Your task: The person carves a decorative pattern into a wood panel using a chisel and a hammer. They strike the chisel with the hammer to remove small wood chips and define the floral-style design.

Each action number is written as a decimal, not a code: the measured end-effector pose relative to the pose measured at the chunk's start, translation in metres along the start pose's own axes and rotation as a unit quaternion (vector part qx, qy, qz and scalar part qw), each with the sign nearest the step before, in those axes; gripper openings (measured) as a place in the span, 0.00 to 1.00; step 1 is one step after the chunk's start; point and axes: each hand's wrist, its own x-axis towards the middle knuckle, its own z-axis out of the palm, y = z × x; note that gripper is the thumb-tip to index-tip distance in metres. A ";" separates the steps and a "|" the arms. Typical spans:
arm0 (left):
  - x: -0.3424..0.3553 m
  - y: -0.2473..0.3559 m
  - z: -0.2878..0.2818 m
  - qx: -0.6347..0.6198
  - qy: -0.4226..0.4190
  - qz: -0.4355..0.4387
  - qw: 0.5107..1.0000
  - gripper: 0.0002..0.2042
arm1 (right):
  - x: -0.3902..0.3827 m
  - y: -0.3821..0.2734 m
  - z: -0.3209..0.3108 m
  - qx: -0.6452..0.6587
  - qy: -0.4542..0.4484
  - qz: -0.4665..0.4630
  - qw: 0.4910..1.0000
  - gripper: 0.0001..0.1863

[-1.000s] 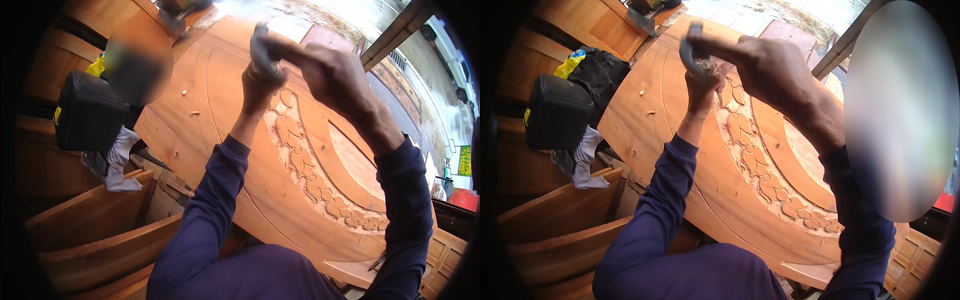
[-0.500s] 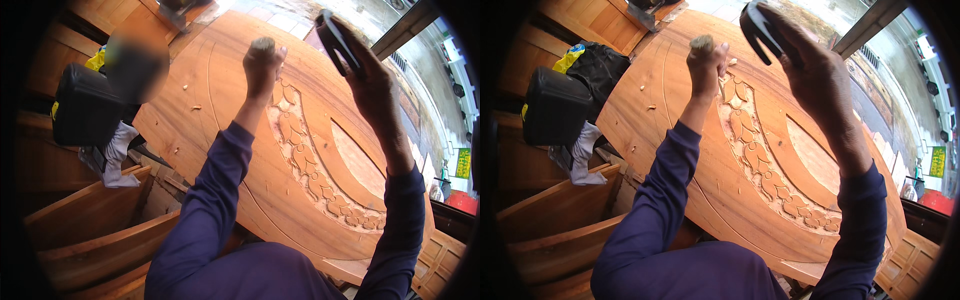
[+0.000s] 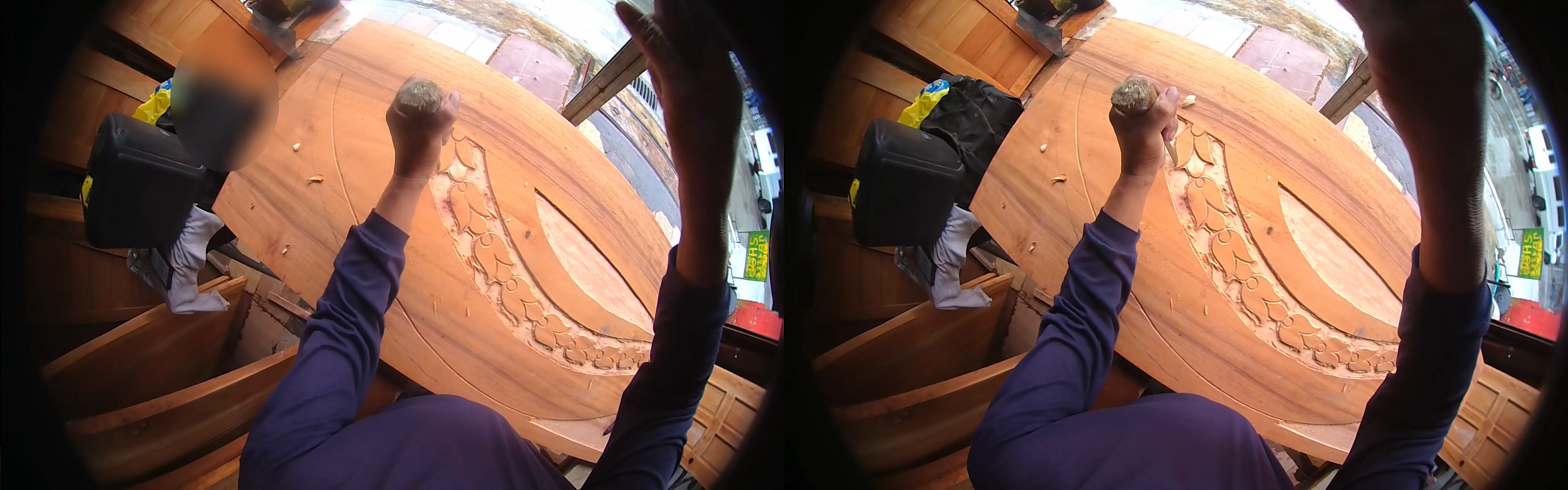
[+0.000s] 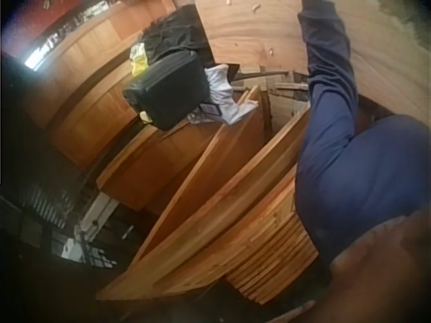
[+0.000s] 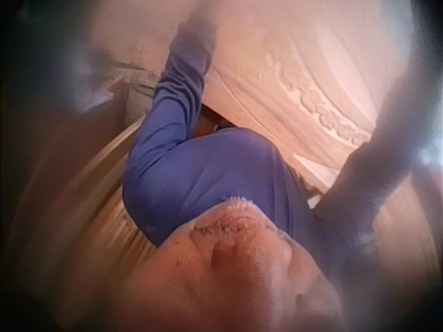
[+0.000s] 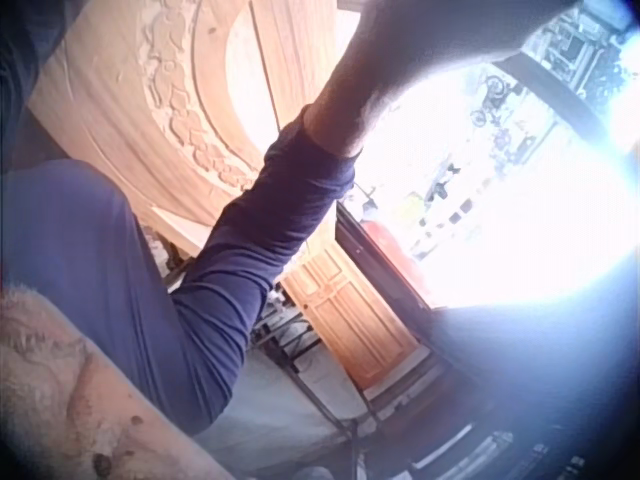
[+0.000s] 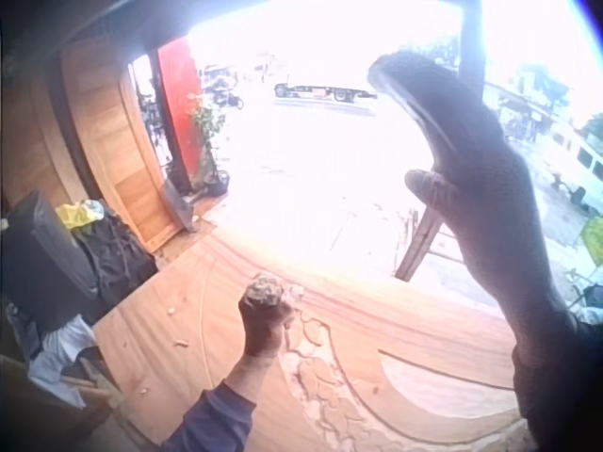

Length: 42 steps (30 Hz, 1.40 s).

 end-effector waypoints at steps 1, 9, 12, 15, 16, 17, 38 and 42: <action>-0.002 0.000 0.002 0.014 0.003 0.003 1.000 0.13 | 0.002 0.003 -0.004 0.000 0.006 0.003 1.000 0.31; 0.002 0.007 -0.008 -0.019 -0.041 -0.051 0.998 0.12 | -0.006 0.014 0.004 0.030 0.023 0.013 0.999 0.29; 0.002 0.007 -0.006 -0.020 -0.053 -0.046 0.997 0.12 | -0.012 0.016 0.010 0.047 0.030 -0.002 0.998 0.28; -0.002 0.006 -0.003 0.008 -0.050 -0.043 0.998 0.11 | -0.021 0.009 0.029 0.071 0.052 -0.061 0.994 0.28; -0.003 0.005 -0.008 0.014 -0.045 -0.047 0.998 0.09 | -0.029 0.000 0.045 0.087 0.040 -0.082 0.992 0.28; -0.003 0.002 -0.004 0.006 -0.047 -0.050 0.998 0.07 | -0.037 -0.008 0.055 0.087 0.008 -0.100 0.991 0.28; 0.003 -0.004 -0.017 0.049 -0.111 0.036 0.992 0.13 | -0.078 -0.017 0.095 0.093 -0.224 -0.099 0.965 0.33; 0.045 -0.010 -0.001 -0.057 -0.033 -0.154 0.986 0.11 | -0.079 -0.009 0.104 0.124 -0.127 -0.032 0.984 0.27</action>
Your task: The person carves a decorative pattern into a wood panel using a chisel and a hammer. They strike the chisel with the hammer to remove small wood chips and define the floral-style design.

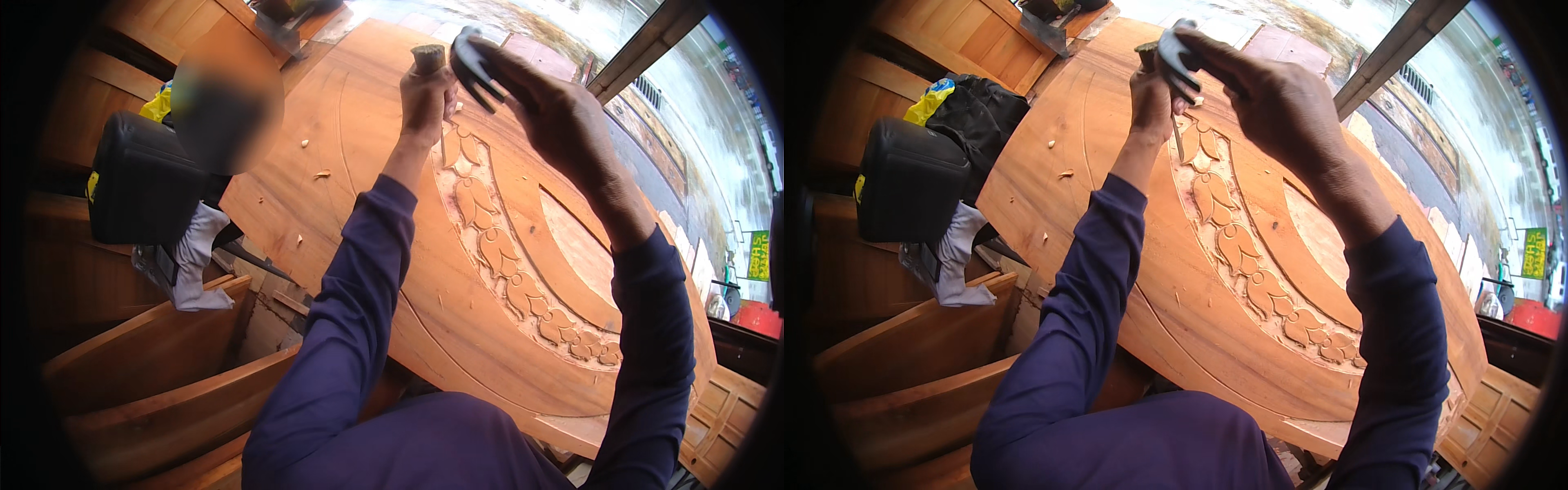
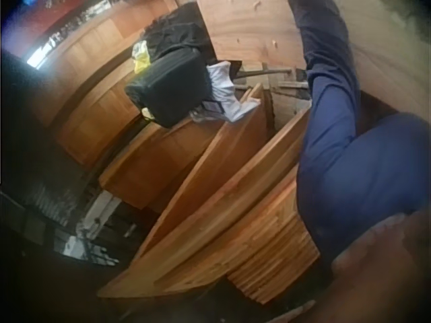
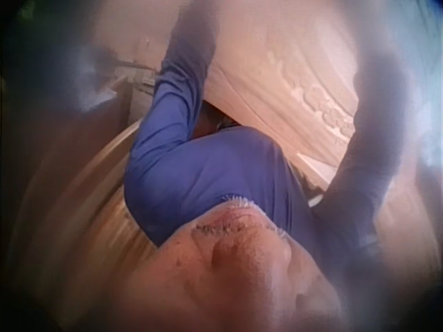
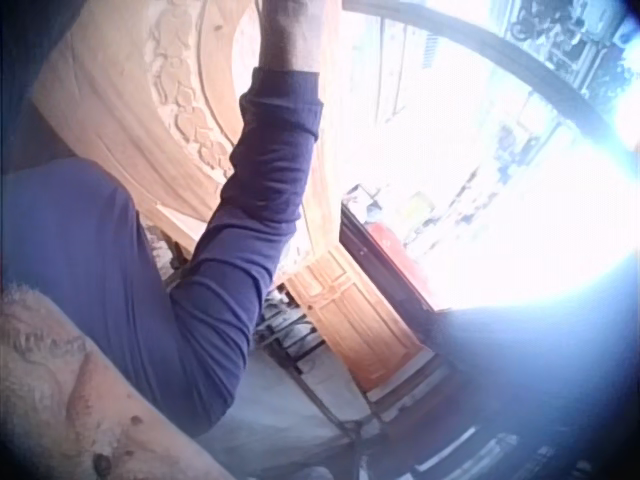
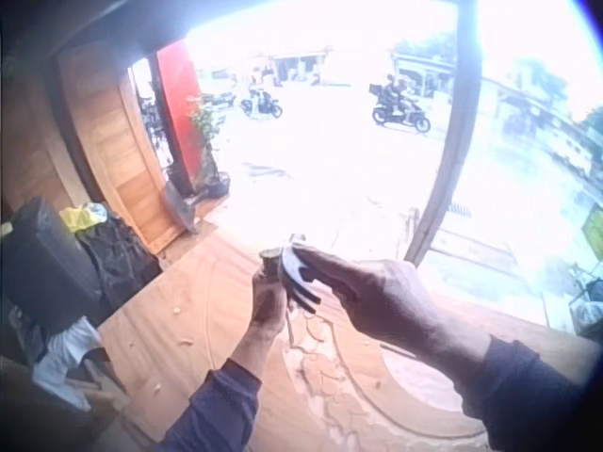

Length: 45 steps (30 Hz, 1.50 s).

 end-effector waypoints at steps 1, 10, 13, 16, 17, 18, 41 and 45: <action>0.003 0.000 -0.003 0.011 -0.013 0.025 1.000 0.10 | 0.001 -0.002 -0.003 0.002 0.030 0.012 0.999 0.24; -0.054 0.005 -0.016 0.055 -0.039 0.099 0.993 0.11 | 0.045 -0.055 -0.055 0.350 0.126 0.082 0.925 0.38; -0.052 0.002 -0.001 0.061 -0.054 0.074 0.994 0.10 | 0.068 -0.006 -0.089 0.165 0.216 -0.067 0.960 0.35; -0.056 -0.001 -0.004 0.082 -0.042 0.099 0.991 0.10 | 0.037 -0.029 -0.038 -0.033 0.217 -0.056 0.974 0.19; -0.055 -0.012 0.002 0.062 -0.050 0.108 0.991 0.10 | 0.021 -0.021 -0.031 -0.041 0.113 -0.057 0.991 0.24; -0.054 -0.017 -0.005 0.058 -0.049 0.122 0.990 0.10 | 0.006 -0.016 -0.013 -0.029 0.010 -0.053 0.998 0.29; -0.116 0.030 -0.061 0.106 -0.006 0.206 0.973 0.29 | -0.311 -0.089 -0.035 0.303 0.177 0.631 0.692 0.05; -0.089 0.028 -0.033 0.132 -0.037 0.250 0.959 0.25 | -0.316 -0.079 -0.037 0.364 0.181 0.619 0.672 0.14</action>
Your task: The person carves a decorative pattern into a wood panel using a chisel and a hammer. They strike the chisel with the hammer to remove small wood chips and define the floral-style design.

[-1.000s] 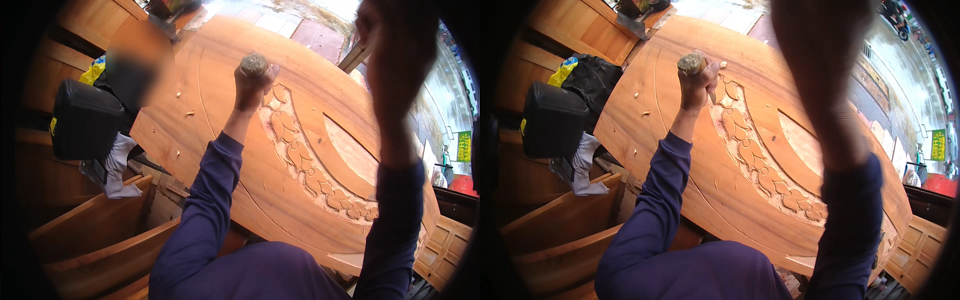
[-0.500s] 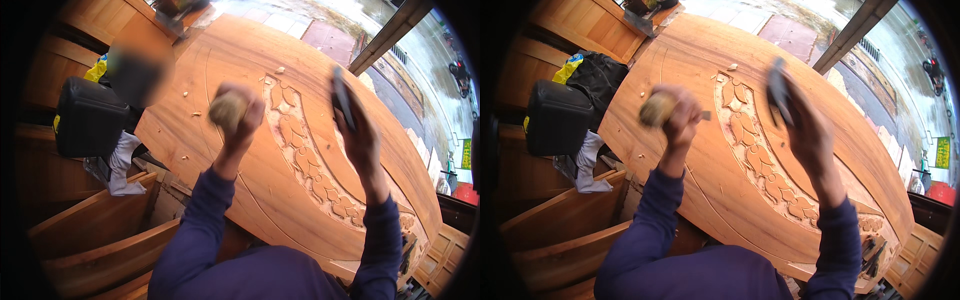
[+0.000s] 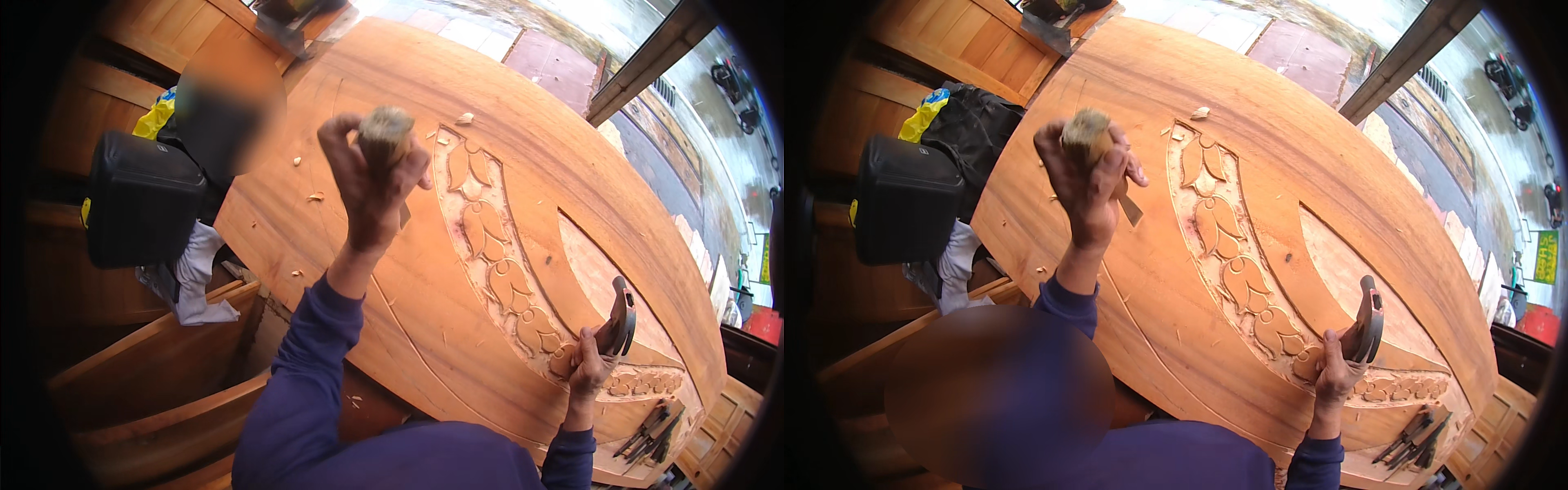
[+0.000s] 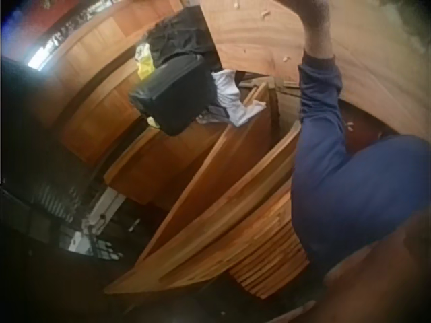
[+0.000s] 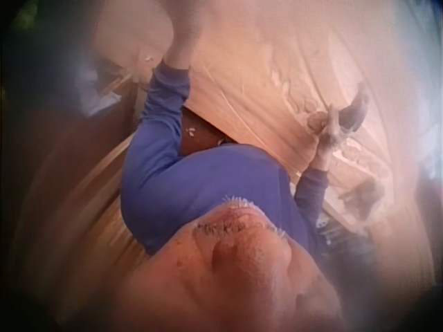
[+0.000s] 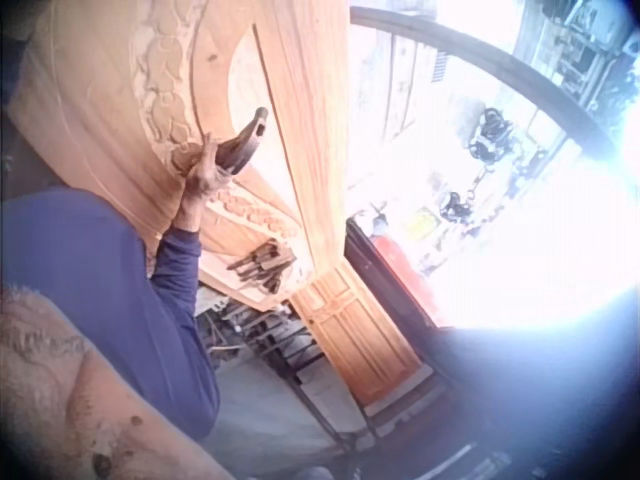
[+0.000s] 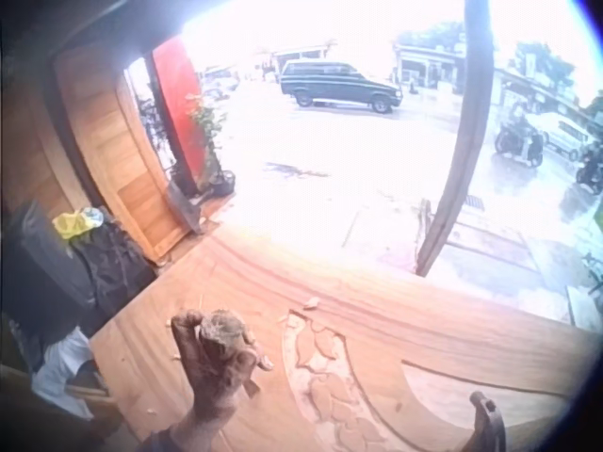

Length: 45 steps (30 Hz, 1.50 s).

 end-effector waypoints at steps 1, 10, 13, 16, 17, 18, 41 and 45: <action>0.009 -0.010 0.001 -0.039 0.008 0.021 0.999 0.24 | 0.001 -0.002 0.002 0.006 0.000 -0.001 1.000 0.13; 0.085 -0.060 0.046 -0.165 -0.192 -0.028 0.967 0.13 | -0.001 -0.006 0.005 0.003 -0.002 -0.005 1.000 0.17; 0.087 -0.067 0.057 -0.157 -0.191 -0.065 0.967 0.13 | -0.001 -0.006 0.004 0.001 0.001 0.000 1.000 0.18; 0.090 -0.073 0.061 -0.148 -0.185 -0.072 0.969 0.14 | 0.000 -0.004 0.003 -0.002 -0.002 0.000 1.000 0.18; 0.090 -0.074 0.061 -0.145 -0.184 -0.071 0.970 0.15 | 0.000 -0.004 0.003 -0.003 -0.003 -0.001 1.000 0.18; 0.090 -0.075 0.062 -0.141 -0.183 -0.071 0.970 0.15 | 0.000 -0.004 0.002 -0.004 -0.003 -0.001 1.000 0.18; 0.091 -0.103 0.070 -0.173 -0.164 -0.175 0.955 0.14 | 0.026 -0.047 0.024 -0.149 0.000 -0.130 0.980 0.25; 0.093 -0.116 0.051 -0.141 -0.152 -0.155 0.966 0.17 | 0.139 -0.162 0.045 -0.157 -0.044 -0.457 0.874 0.09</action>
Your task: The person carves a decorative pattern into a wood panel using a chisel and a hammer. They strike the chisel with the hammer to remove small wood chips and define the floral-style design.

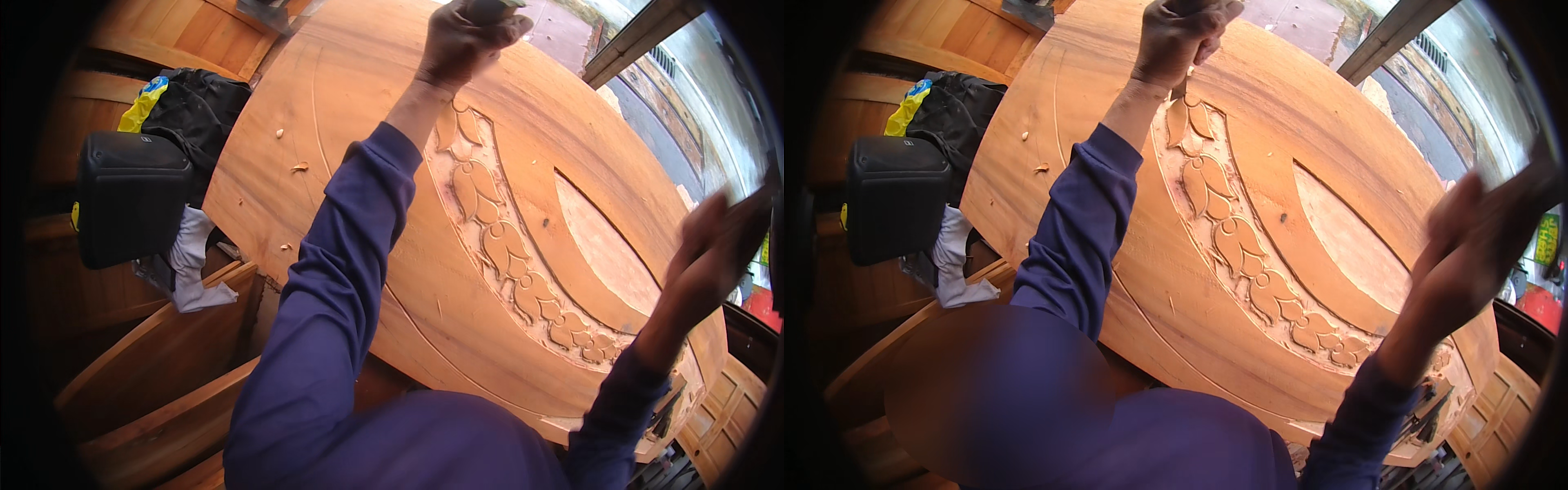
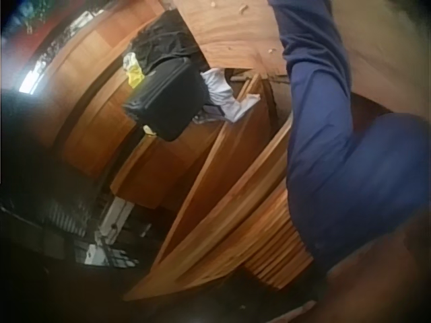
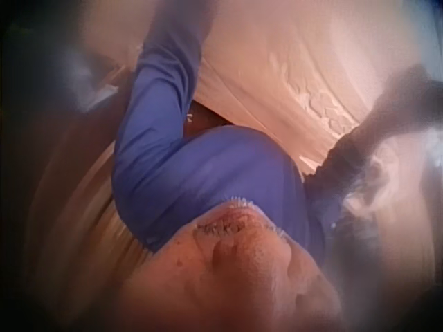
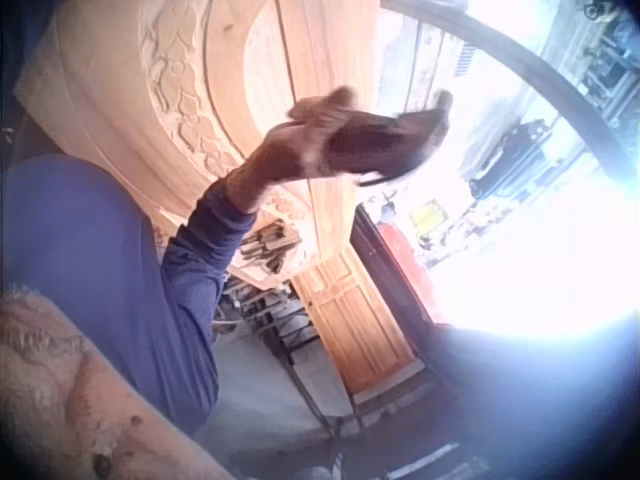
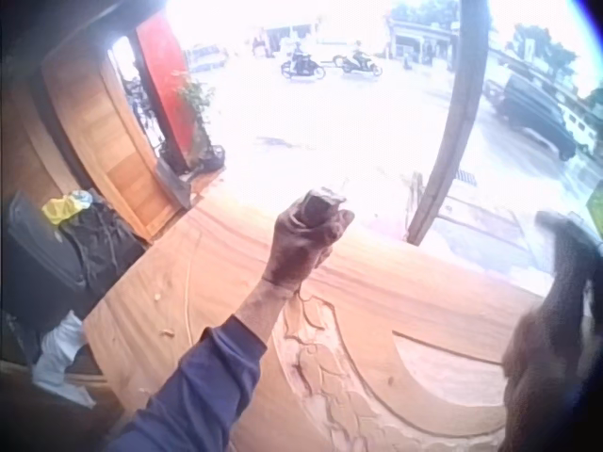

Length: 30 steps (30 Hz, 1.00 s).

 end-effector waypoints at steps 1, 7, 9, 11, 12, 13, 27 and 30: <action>0.011 -0.009 0.011 -0.020 -0.014 0.016 1.000 0.17 | 0.049 -0.002 -0.012 -0.027 -0.003 -0.091 0.995 0.07; 0.016 -0.014 0.030 -0.046 0.026 0.040 0.998 0.15 | 0.110 -0.014 0.155 -0.129 0.015 -0.209 0.969 0.32; 0.018 -0.028 0.011 -0.008 0.011 0.109 0.994 0.13 | 0.099 -0.053 0.148 -0.147 -0.281 -0.102 0.943 0.36; 0.015 -0.037 0.003 0.018 -0.011 0.086 0.996 0.12 | 0.105 -0.040 0.153 -0.001 -0.226 -0.094 0.970 0.34; 0.009 -0.023 0.008 0.033 -0.028 0.034 0.998 0.12 | 0.101 -0.018 0.158 0.102 -0.199 -0.033 0.974 0.34; 0.007 -0.007 0.017 0.046 -0.046 -0.015 0.998 0.11 | 0.099 -0.020 0.144 -0.023 -0.264 -0.061 0.962 0.33; 0.010 0.029 0.006 0.061 -0.088 -0.099 0.989 0.09 | 0.073 0.015 0.101 0.091 -0.192 0.004 0.977 0.34; -0.011 0.037 0.005 0.025 -0.058 -0.036 0.997 0.12 | 0.078 -0.002 0.108 -0.007 -0.109 -0.089 0.990 0.31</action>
